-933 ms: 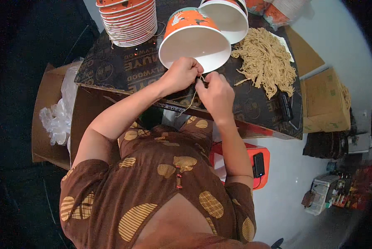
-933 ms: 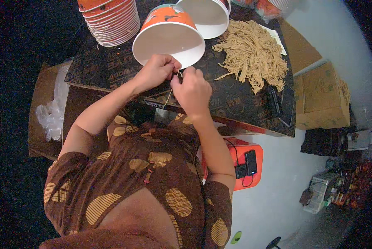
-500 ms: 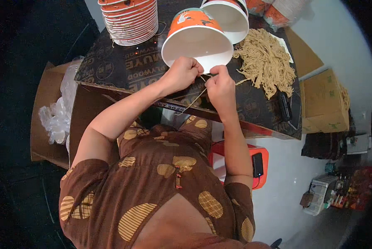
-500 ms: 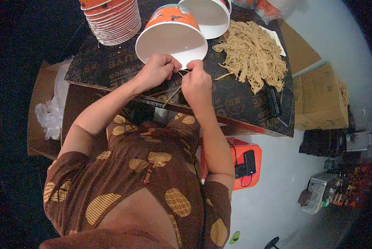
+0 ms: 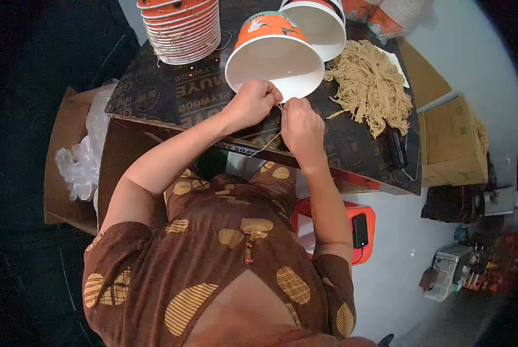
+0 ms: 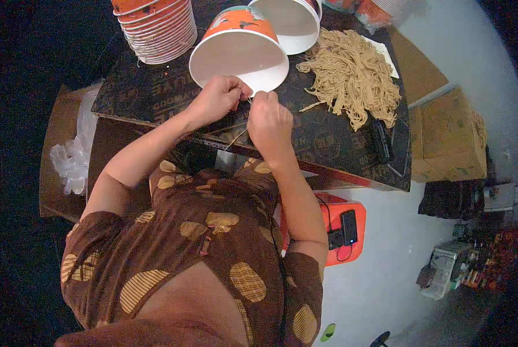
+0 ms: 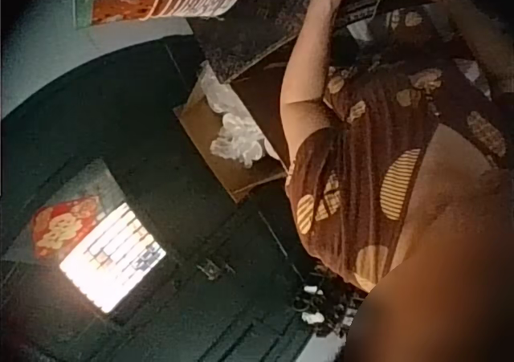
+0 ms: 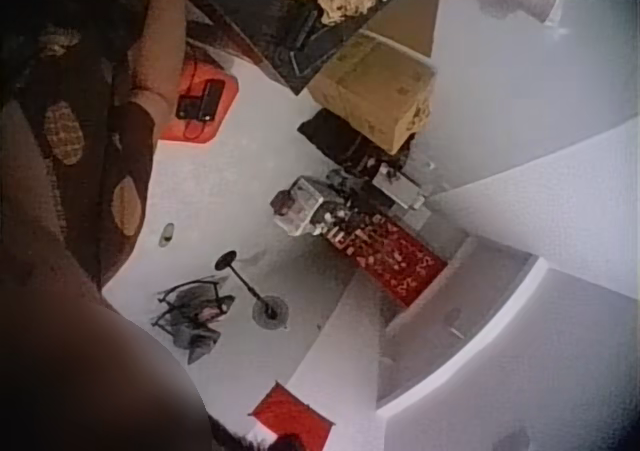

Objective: Threading elastic cords through pre-punched holes in paper buckets to attach handles.

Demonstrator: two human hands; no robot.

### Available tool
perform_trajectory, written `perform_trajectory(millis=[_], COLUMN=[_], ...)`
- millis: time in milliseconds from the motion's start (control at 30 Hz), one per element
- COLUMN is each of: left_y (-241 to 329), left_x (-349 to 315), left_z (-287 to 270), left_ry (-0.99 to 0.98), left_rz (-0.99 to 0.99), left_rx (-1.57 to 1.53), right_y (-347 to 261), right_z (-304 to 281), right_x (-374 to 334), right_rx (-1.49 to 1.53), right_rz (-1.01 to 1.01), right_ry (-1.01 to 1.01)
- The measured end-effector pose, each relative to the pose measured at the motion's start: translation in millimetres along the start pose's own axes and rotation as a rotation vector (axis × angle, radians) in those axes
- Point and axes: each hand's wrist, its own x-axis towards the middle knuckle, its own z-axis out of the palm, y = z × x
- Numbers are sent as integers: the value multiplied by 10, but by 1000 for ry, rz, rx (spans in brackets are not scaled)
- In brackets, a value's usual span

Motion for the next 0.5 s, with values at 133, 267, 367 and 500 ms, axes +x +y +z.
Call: perform_trajectory(millis=[133, 267, 367, 500], left_y=[37, -32, -31, 56], left_x=[-11, -38, -74, -124], left_z=[-7, 16, 51, 78], left_ry=[1, 63, 97, 52], left_rz=[13, 243, 338, 407], left_rx=[32, 216, 284, 456], right_y=[29, 96, 172, 194], right_z=[49, -17, -50, -108], right_x=[35, 108, 136, 170], right_rx=[-69, 84, 281, 369], right_rz=[-11, 43, 92, 128], right_ry=[-31, -126, -154, -188])
